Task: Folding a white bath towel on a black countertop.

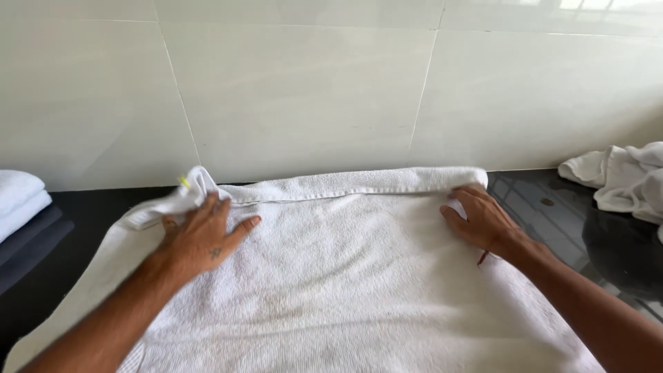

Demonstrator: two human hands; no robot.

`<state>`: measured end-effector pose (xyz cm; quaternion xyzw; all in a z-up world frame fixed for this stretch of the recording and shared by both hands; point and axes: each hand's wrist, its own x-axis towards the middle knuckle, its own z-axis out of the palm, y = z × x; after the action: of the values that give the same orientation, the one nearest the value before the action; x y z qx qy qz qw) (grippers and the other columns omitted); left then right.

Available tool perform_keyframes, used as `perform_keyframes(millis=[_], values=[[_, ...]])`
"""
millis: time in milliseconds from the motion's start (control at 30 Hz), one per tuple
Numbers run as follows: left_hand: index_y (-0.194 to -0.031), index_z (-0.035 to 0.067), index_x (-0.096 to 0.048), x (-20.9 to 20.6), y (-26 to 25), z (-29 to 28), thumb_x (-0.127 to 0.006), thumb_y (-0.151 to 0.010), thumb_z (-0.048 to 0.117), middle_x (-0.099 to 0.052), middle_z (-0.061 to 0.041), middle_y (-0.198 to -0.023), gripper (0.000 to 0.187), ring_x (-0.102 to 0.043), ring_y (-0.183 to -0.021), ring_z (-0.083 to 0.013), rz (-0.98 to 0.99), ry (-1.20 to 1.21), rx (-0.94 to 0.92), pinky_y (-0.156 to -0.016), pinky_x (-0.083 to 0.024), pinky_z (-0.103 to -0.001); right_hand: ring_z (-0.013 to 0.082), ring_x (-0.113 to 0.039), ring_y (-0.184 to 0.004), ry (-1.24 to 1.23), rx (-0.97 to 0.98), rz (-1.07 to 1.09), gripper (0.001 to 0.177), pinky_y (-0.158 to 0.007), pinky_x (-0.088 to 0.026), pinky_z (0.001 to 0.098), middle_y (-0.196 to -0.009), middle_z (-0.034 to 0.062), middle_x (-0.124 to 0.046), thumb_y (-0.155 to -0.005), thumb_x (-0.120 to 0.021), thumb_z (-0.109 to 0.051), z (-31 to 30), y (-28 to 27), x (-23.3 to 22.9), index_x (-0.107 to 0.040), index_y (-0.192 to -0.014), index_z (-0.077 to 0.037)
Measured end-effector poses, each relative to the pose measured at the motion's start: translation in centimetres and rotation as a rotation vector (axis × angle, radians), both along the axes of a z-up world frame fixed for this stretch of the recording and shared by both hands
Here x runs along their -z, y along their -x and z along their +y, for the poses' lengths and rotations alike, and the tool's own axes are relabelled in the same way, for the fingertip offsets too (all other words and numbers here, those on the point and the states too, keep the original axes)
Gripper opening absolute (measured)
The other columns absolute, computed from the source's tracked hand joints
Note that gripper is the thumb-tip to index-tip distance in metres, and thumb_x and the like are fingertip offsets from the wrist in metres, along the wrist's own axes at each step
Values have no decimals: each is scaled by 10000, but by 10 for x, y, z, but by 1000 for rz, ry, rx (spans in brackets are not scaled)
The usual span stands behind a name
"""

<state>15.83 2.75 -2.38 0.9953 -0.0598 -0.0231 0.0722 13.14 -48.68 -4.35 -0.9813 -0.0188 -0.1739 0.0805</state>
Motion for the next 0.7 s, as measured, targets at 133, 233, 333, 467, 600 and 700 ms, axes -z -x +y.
perform_keyframes(millis=[133, 233, 333, 467, 600, 700], values=[[-1555, 71, -206, -15, -47, 23, -343, -858, 781, 55, -146, -1680, 1004, -23, -1522, -448, -404, -82, -14, -1086, -97, -801, 442, -158, -1487, 62, -45, -98, 777, -1184, -240, 642, -1626, 241, -204, -925, -609, -453, 4, -27, -13, -367, -1505, 4], [-1529, -14, -302, -12, -55, 34, -532, -888, 585, -63, -251, -1673, 906, -129, -1524, -480, -697, -156, -25, -1066, -186, -794, 400, -18, -1535, -28, 24, -13, 869, -1171, -159, 679, -1708, 190, -52, -920, -574, -487, 20, -21, -17, -233, -1596, -59], [-1487, -29, -409, -11, -17, 16, -602, -935, 440, -265, -266, -1629, 751, -363, -1433, -436, -628, 22, -5, -1113, -342, -700, 319, -71, -1567, -79, 75, 72, 820, -1220, -149, 615, -1714, 150, -92, -959, -479, -555, 16, -22, 7, -247, -1603, -105], [-1450, 62, -445, 2, 38, -10, -538, -966, 509, -410, -187, -1523, 665, -436, -1388, -358, -327, 201, 79, -1156, -362, -643, 256, -119, -1587, -19, 81, 119, 801, -1276, -120, 517, -1712, 107, -152, -985, -334, -656, 13, -9, 20, -277, -1591, -135], [-1511, 106, -390, 14, 57, 3, -503, -941, 604, -291, -187, -1586, 765, -262, -1483, -376, -242, 91, 132, -1131, -235, -713, 249, -98, -1573, 34, 105, 166, 821, -1255, -102, 512, -1699, 83, -150, -966, -302, -682, 10, 12, 22, -253, -1596, -158], [-1559, 136, -347, 19, 52, 6, -444, -927, 672, -215, -184, -1640, 835, -169, -1498, -396, -210, 19, 162, -1117, -179, -728, 257, -121, -1566, 54, 119, 144, 824, -1254, -114, 516, -1691, 88, -181, -968, -310, -683, 10, 26, 24, -270, -1593, -148]])
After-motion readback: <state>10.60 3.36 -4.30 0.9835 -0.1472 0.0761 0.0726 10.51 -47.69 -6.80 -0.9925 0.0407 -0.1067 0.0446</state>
